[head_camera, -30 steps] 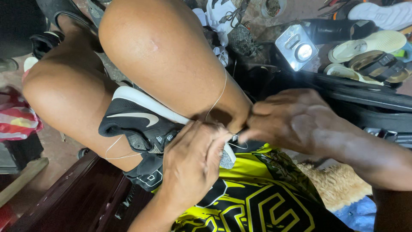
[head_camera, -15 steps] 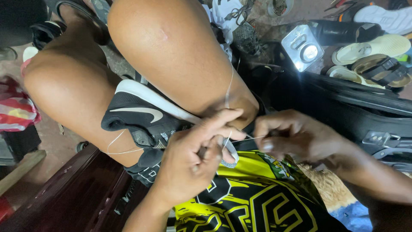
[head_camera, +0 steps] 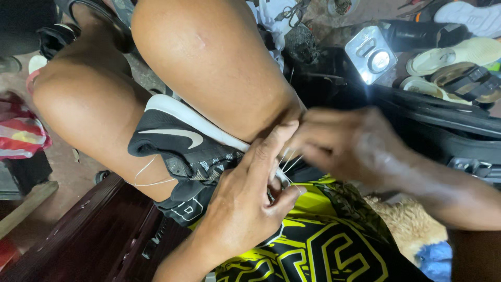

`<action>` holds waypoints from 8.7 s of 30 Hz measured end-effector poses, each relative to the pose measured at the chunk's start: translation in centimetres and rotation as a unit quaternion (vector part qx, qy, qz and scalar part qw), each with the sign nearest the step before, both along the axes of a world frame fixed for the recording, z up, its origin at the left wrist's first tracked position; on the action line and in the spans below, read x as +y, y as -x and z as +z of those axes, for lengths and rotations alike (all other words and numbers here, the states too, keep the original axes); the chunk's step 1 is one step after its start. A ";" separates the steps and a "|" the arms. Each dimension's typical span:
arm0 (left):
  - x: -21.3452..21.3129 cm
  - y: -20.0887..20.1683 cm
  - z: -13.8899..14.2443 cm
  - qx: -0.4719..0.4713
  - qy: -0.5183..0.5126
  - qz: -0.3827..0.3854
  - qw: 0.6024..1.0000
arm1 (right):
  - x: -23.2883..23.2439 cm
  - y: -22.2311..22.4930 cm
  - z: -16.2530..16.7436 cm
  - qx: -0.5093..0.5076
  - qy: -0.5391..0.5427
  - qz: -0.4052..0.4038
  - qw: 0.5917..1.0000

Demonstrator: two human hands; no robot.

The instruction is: The person sits on the floor and sews a black and white sneaker using a needle and white thread. They repeatedly push the needle through the shoe's upper and pull the thread to create stitches, holding the shoe steady with the other hand.

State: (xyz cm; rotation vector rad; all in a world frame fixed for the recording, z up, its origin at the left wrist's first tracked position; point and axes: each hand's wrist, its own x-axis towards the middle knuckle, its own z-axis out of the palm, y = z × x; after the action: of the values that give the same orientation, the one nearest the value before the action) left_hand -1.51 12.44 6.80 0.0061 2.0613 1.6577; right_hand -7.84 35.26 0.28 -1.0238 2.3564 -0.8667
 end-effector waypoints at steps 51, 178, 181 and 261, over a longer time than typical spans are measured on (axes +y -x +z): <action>-23.0 -12.0 -10.9 0.229 0.379 0.460 0.770 | -5.3 -7.0 0.0 -0.421 0.158 -0.260 0.854; -18.8 -9.6 -15.6 -0.038 -0.623 0.304 0.720 | -29.9 14.9 -3.4 -0.384 0.310 -0.503 0.709; -19.9 -8.5 -15.8 -0.052 -0.638 0.267 0.720 | -30.0 14.8 -3.0 -0.382 0.285 -0.516 0.712; -13.5 -5.1 -9.0 0.255 -0.150 0.191 0.936 | -11.7 -1.0 10.0 -0.047 0.050 0.078 0.995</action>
State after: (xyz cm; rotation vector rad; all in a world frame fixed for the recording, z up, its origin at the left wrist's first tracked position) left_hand 3.62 -1.08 -2.23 0.1634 2.2476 2.4118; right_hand -6.80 23.60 10.23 -1.1624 2.1429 -0.9592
